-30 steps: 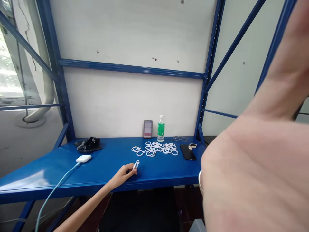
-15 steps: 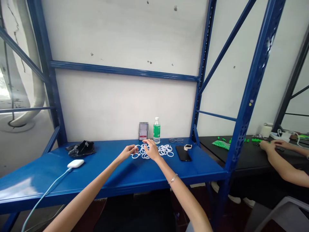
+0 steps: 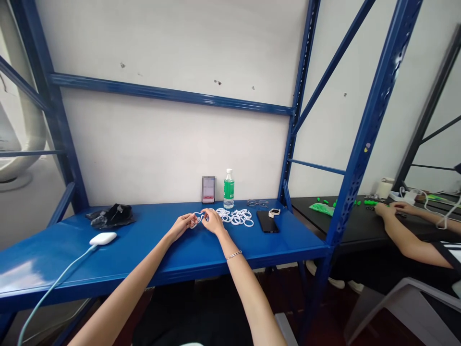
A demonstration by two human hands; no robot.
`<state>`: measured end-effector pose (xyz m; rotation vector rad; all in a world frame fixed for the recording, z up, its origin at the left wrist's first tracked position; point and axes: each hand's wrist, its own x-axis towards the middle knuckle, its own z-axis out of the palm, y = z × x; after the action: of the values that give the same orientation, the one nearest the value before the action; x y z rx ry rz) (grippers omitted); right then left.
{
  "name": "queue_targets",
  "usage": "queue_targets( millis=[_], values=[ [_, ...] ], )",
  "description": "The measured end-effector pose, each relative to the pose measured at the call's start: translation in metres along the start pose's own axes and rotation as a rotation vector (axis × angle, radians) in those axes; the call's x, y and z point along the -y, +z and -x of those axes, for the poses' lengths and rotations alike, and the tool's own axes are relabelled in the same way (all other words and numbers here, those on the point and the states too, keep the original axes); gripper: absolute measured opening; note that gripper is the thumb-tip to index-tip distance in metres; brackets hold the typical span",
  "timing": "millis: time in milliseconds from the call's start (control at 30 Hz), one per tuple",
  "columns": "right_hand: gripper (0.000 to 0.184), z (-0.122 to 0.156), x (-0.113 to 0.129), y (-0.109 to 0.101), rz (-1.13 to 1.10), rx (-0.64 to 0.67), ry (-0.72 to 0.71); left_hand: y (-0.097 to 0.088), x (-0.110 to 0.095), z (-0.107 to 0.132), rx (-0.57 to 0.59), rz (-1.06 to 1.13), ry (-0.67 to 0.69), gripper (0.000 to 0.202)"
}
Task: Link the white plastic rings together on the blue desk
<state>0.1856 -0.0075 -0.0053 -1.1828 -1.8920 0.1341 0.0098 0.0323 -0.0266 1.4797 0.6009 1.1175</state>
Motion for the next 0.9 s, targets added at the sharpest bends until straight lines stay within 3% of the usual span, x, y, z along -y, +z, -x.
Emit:
queue_targets(
  millis=[200,900],
  values=[
    [0.022,-0.002,-0.009,0.005,-0.128,0.07,0.039,-0.003,0.005,-0.001,-0.034,0.049,-0.012,0.053],
    [0.014,0.0,-0.002,-0.004,-0.117,-0.012,0.093,-0.001,0.006,0.001,-0.067,0.021,-0.028,0.066]
  ],
)
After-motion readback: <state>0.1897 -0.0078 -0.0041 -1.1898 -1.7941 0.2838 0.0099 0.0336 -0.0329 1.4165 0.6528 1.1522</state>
